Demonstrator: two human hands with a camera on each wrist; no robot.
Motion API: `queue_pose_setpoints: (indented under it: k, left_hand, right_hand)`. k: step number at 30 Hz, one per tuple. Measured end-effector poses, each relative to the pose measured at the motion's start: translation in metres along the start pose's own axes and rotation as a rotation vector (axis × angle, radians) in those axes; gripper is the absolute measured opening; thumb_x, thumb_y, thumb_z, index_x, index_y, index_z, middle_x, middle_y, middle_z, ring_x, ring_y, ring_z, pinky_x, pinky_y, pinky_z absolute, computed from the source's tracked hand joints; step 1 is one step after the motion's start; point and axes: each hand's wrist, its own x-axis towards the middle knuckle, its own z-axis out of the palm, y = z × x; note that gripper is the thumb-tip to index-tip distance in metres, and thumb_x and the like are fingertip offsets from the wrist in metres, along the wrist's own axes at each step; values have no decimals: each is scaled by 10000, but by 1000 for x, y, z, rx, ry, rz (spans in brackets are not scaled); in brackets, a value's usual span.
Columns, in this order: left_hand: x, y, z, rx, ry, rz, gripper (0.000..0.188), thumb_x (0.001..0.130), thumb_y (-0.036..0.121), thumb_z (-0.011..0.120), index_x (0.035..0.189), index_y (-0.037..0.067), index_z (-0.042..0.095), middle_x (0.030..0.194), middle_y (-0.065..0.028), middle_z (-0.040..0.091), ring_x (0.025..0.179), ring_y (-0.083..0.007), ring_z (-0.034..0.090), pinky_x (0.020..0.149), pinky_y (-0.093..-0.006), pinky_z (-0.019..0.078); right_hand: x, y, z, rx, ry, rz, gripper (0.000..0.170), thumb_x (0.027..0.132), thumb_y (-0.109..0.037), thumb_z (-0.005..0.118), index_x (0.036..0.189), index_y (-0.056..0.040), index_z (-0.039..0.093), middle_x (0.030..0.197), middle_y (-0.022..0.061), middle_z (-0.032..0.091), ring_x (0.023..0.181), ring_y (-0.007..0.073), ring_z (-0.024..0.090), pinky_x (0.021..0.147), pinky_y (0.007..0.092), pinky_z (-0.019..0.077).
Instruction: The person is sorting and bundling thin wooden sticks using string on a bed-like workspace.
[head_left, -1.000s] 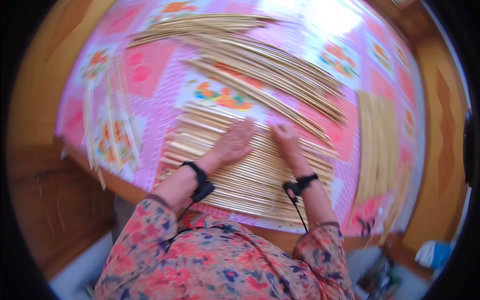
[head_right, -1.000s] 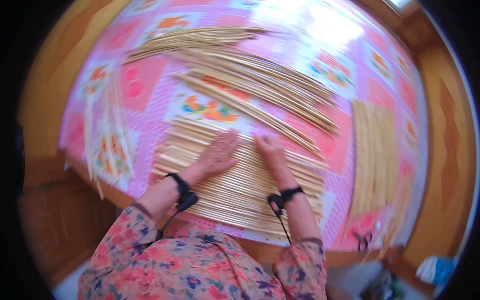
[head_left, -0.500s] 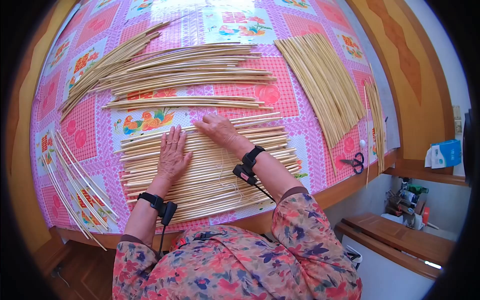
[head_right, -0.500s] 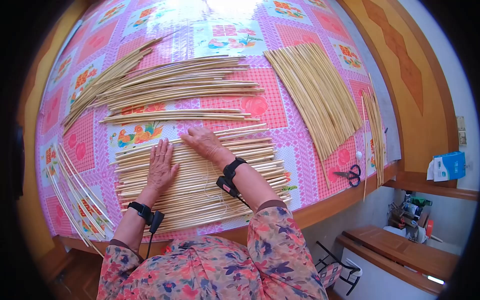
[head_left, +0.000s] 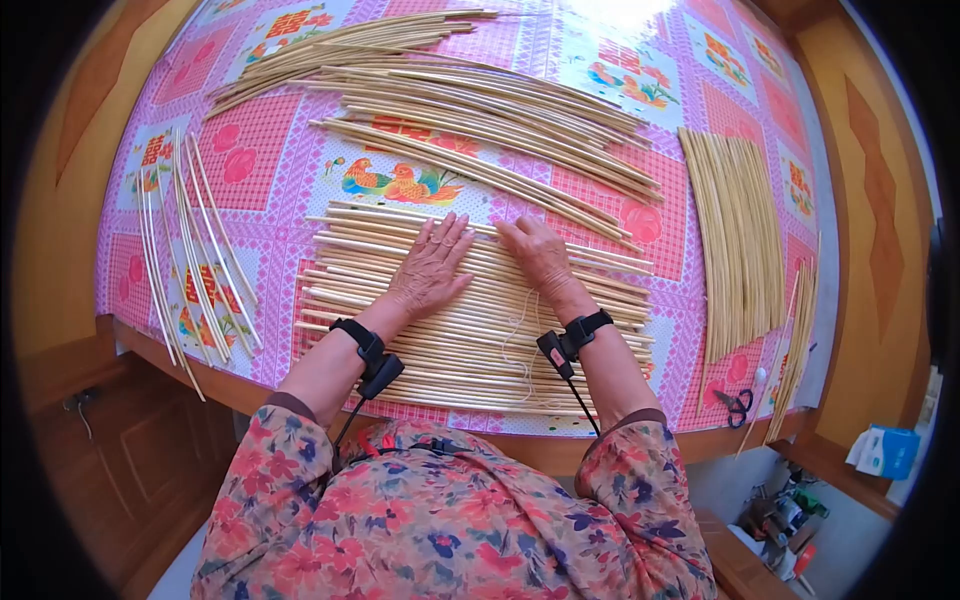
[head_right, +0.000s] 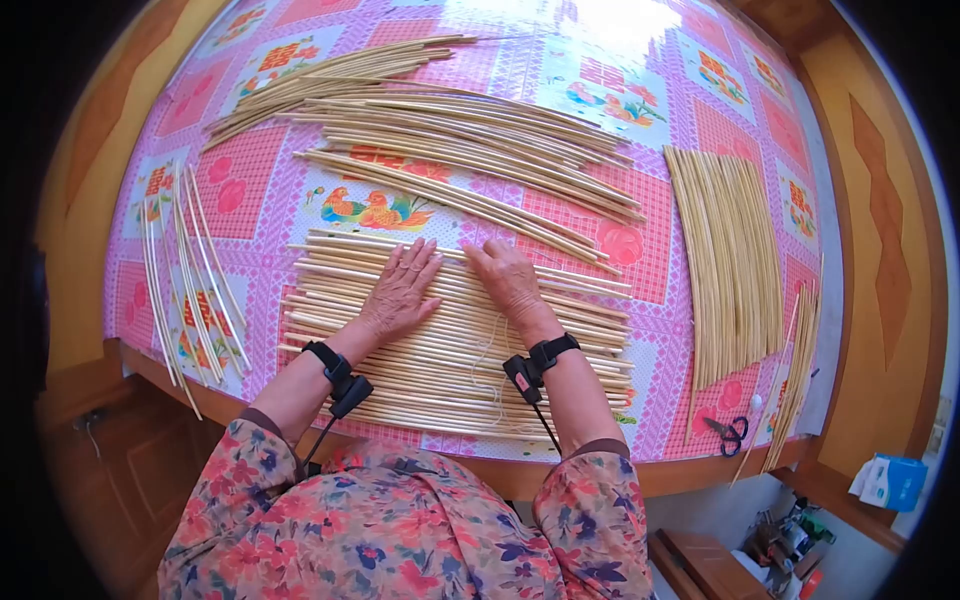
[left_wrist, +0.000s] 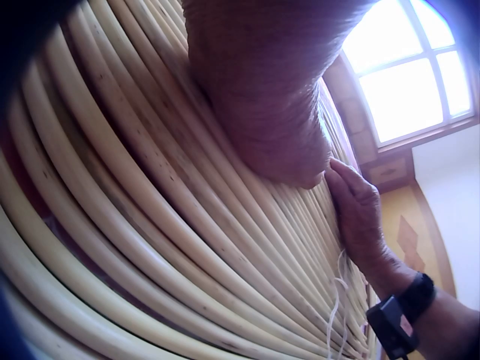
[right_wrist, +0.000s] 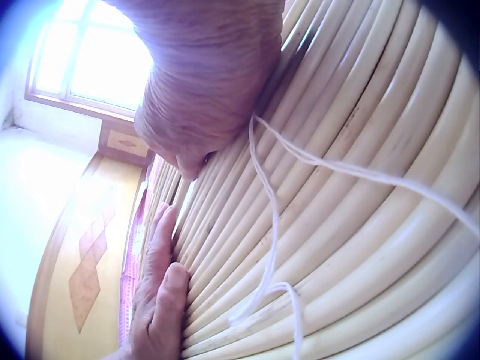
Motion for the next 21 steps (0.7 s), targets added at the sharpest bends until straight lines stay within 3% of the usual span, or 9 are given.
queue_pose_setpoints:
  k: [15,21]
  left_hand:
    - [-3,0,1,-54,54,26,629,784,306,551,1291,27,304,1395,-145,211,1318,-273,132,1076,-418,68]
    - [-4,-1,1,-48,57,39,591,789,294,539,1298,89,320,1404,-127,189,1321,-268,123,1071,-437,65]
  right_hand:
    - [2,-6,-4,-38,-21,42,203,758,-146,569,961,-147,568,711,50,508,698,224,542,577,342,464]
    - [2,-1,1,13,-19,126,183,779,-144,569,961,-154,569,722,58,509,677,234,548,548,345,470]
